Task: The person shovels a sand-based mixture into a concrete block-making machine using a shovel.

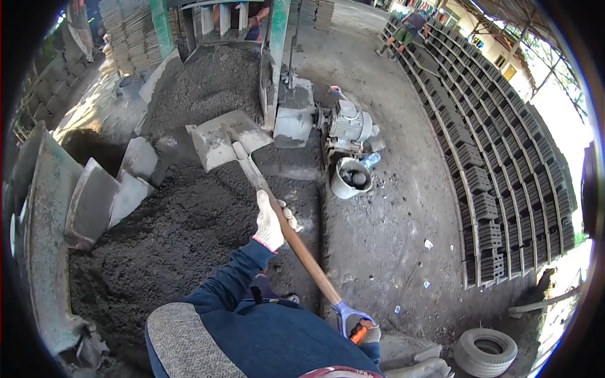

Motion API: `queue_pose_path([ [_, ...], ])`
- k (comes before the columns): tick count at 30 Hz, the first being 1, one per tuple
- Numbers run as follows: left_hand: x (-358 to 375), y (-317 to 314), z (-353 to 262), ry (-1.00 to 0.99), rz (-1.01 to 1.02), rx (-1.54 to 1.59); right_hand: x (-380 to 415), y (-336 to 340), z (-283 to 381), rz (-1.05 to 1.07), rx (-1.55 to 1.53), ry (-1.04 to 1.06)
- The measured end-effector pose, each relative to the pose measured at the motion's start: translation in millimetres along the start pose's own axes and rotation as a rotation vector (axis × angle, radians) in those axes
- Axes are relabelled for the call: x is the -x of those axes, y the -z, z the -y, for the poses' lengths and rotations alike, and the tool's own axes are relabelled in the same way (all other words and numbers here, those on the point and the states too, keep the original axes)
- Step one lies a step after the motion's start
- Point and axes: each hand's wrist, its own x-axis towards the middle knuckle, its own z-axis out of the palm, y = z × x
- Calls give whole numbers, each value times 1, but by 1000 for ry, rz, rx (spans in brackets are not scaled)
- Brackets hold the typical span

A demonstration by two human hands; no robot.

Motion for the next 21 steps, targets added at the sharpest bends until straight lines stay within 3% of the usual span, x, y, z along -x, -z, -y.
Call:
queue_pose_path([
  [3, 19, 2, 15, 14, 2, -36, 8, 23, -13, 36, 37, 30],
  [6, 21, -6, -3, 14, 178, -32, 21, 1, -20, 122, -27, -19],
  [8, 17, -8, -3, -21, 76, -32, 29, -8, -21, 178, -76, -49],
  [11, 33, -17, -1, -26, 55, -67, 62, -24, 9, 472, -94, -163],
  [15, 19, -13, -8, -9, 4, -88, 71, -36, 16, 423, 89, -98],
  [18, -2, -15, -20, -3, 47, -76, 73, -72, 19, 237, 51, -15],
  [21, -19, -31, -8, -28, 29, -71, 64, -85, 46, 248, -23, 88],
])
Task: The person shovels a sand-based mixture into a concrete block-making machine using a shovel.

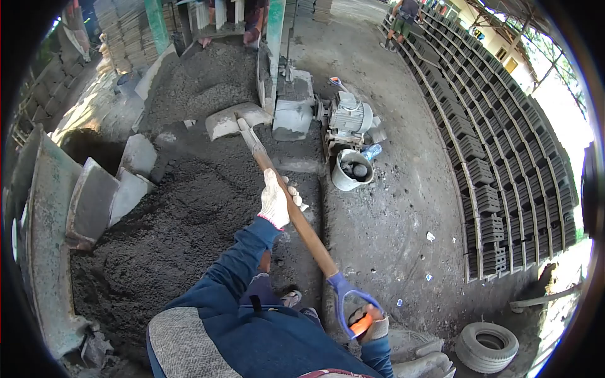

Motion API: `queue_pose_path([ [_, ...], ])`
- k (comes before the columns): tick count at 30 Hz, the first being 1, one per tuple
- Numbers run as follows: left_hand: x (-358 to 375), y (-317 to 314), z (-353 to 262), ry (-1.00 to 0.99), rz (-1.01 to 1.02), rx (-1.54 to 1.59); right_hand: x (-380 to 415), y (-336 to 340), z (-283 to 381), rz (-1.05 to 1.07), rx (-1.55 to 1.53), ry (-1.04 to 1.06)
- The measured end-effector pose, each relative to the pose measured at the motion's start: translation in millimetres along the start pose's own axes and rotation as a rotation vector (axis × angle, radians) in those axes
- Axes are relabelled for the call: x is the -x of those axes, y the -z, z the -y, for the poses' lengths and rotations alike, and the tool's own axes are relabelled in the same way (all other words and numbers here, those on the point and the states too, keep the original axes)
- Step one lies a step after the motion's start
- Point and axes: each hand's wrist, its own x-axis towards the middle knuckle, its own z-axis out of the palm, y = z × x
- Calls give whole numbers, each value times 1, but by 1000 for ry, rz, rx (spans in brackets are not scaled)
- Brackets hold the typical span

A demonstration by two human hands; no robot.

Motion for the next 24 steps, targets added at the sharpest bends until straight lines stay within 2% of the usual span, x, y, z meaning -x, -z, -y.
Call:
queue_pose_path([
  [1, -3, -5, 3, -1, -11, 12, -8, 2, 8, 15, -28, 28],
  [5, -11, -13, 5, 26, -63, 67, -38, 28, 22, 91, -11, -104],
  [8, -20, -10, 4, 21, -77, 90, -42, 23, 8, -13, 50, -65],
  [10, -34, 0, -9, -17, -42, 42, -43, -6, -1, -63, 68, -43],
  [13, -62, 13, -53, -23, -13, -31, -57, -63, -16, 2, 174, -40],
  [15, -92, 24, -86, -55, 52, -53, -69, -108, -25, 86, 101, -59],
  [16, -108, 28, -104, -60, 73, -57, -95, -100, -48, 139, 99, -118],
  [20, -167, 26, -179, -184, 66, -220, -120, -187, -43, 405, 222, 101],
  [23, -212, 30, -236, -188, 100, -253, -153, -241, -55, 477, 243, 59],
  [24, -227, 27, -255, -178, 91, -262, -164, -265, -52, 492, 276, 112],
])
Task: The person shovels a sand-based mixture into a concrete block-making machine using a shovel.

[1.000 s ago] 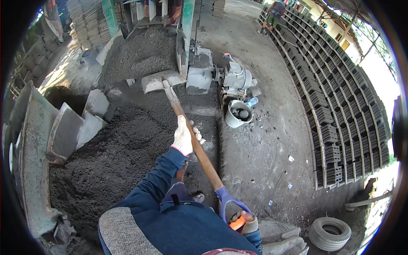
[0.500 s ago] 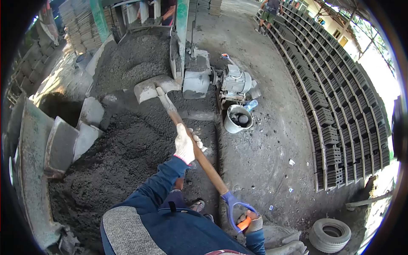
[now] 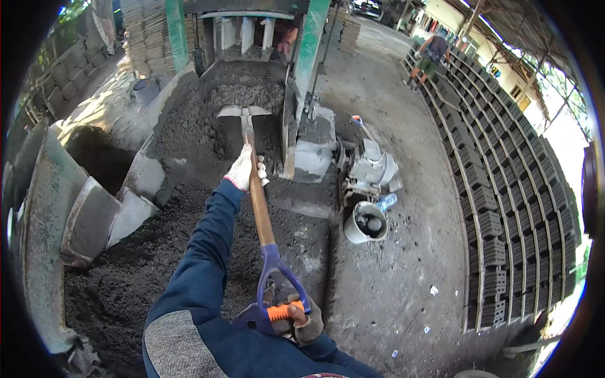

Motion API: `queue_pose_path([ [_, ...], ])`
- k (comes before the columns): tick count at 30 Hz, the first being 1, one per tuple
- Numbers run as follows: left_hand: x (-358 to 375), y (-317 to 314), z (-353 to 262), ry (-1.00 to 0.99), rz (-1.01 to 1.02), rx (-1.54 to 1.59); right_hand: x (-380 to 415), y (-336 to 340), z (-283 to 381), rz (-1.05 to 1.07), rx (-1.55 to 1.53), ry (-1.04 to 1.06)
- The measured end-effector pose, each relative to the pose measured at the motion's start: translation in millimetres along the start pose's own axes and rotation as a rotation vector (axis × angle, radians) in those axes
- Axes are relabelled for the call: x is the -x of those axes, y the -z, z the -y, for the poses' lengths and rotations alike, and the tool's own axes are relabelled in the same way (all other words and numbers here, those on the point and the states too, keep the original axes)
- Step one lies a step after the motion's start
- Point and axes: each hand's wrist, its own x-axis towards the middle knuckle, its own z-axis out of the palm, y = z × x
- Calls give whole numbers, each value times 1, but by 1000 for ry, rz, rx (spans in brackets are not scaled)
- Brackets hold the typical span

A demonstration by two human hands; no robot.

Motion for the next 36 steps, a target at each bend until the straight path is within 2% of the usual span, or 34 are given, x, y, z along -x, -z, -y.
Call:
queue_pose_path([
  [2, -38, 5, -26, 34, -9, -17, -42, -38, 27, 15, -83, -11],
  [3, -56, 7, -39, -11, 13, -19, -59, -56, 41, 13, -122, -18],
  [5, -112, 19, -56, -85, 37, 11, -112, -58, 31, 71, 9, 150],
  [7, -134, 0, -69, -32, -186, -33, -124, -73, 69, 138, -117, 85],
  [8, -124, -25, -75, -15, -281, -119, -125, -56, 74, 66, -137, 207],
  [9, -123, -33, -73, 71, -131, 9, -126, -38, 79, -6, -148, 330],
  [10, -83, -62, -69, 30, -44, 101, -104, -12, 120, 113, -251, 240],
  [11, -30, -96, -62, -4, 36, 195, -79, 12, 154, 42, -149, 301],
  [12, -7, -110, -53, 61, 129, 310, -50, 35, 185, 109, -213, 344],
  [13, 11, -121, -45, 121, 219, 434, -24, 77, 207, 18, -62, 398],
  [14, 29, -131, -39, 143, 240, 508, 7, 66, 237, -303, 323, 558],
  [15, 44, -138, -33, 158, 258, 582, 16, 91, 254, -435, 348, 687],
  [16, 52, -144, -25, 164, 292, 679, 37, 85, 297, -393, 886, 809],
  [17, 60, -150, -16, 169, 327, 776, 49, 130, 322, -389, 817, 855],
  [19, 76, -164, 10, 261, 384, 863, 53, 70, 381, -568, 1125, 1352],
  [21, 100, -182, 29, 184, 492, 829, 52, 60, 443, -439, 1357, 1774],
  [22, 113, -190, 29, 203, 482, 840, 49, 64, 477, -530, 1381, 1892],
  [24, 128, -193, 33, 214, 504, 819, 39, 17, 515, -429, 1373, 2083],
  [25, 125, -192, 36, 145, 638, 794, 35, -25, 525, -228, 1337, 2151],
  [26, 127, -191, 32, 141, 649, 823, 27, -36, 538, -335, 1317, 2094],
  [27, 129, -190, 23, 137, 662, 852, 26, -26, 581, -403, 1427, 1939],
  [28, 139, -190, 6, 75, 577, 827, 25, -15, 624, -470, 1541, 1780],
  [29, 135, -180, -4, 1, 648, 841, 14, -30, 633, -354, 1521, 1765],
  [30, 121, -166, -19, -51, 629, 868, 2, -46, 641, -240, 1497, 1742],
  [32, 75, -130, -51, -165, 517, 880, -52, -160, 547, -74, 1340, 2122],
  [34, 24, -89, -88, -230, 337, 856, -96, -217, 488, -97, 1442, 2161],
  [36, -30, -48, -115, -193, 231, 844, -136, -224, 442, -46, 1439, 1915],
])
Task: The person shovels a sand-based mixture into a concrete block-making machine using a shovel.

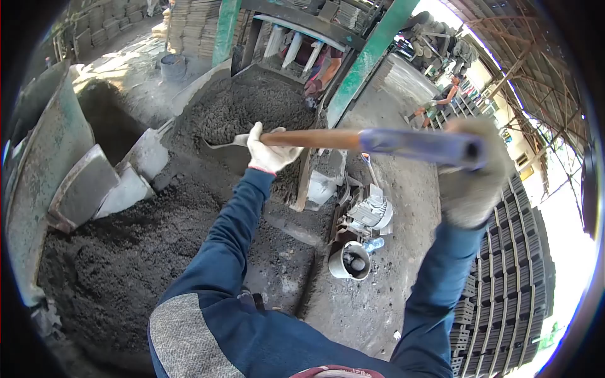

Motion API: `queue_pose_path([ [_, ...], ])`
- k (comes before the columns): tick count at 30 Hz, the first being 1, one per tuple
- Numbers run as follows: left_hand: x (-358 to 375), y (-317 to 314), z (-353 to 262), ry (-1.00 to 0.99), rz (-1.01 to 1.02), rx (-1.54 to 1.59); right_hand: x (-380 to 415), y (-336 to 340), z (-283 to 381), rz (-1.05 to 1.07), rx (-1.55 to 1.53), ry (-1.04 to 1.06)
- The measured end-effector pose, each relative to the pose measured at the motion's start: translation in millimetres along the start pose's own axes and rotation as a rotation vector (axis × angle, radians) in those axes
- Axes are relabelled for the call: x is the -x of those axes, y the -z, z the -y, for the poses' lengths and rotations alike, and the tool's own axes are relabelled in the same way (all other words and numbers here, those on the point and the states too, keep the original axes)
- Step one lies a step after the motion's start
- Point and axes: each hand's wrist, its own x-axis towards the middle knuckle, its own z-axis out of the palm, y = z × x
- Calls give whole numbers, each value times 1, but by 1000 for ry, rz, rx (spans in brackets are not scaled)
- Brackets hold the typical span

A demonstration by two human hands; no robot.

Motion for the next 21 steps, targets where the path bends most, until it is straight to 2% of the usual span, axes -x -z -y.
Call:
queue_pose_path([
  [1, -23, 18, -16, 30, -46, 3, 25, -15, 0, 63, -10, -76],
  [3, -49, 41, -25, 66, -226, -58, 74, -27, -5, 51, 35, -147],
  [5, -74, 66, -28, 71, -348, -41, 141, -32, -8, 91, -26, -524],
  [7, -83, 77, -30, 51, -403, -163, 204, -41, 4, 25, -33, -646],
  [9, -91, 84, -27, 19, -394, -322, 300, -62, 12, 68, -1, -949],
  [11, -100, 87, -31, -57, -439, -461, 367, -96, 32, -43, -24, -956],
  [13, -122, 107, -29, -137, -581, -500, 445, -126, 60, 109, -57, -1246],
  [15, -94, 107, -6, -92, -429, -553, 471, -115, 74, 18, -475, -1773],
  [16, -62, 96, 10, -8, -304, -479, 481, -112, 69, -53, -703, -2007],
  [17, -26, 87, 25, 76, -182, -403, 512, -96, 53, -27, -826, -2209],
  [18, 14, 73, 41, 136, -108, -338, 558, -75, 35, 119, -961, -2321],
  [19, 49, 68, 52, 190, -39, -270, 555, -48, 32, 166, -905, -2405],
  [20, 75, 78, 57, 223, 35, -256, 570, -30, 23, 463, -683, -2385],
  [21, 99, 91, 62, 256, 106, -242, 580, -11, 19, 567, -610, -2318],
])
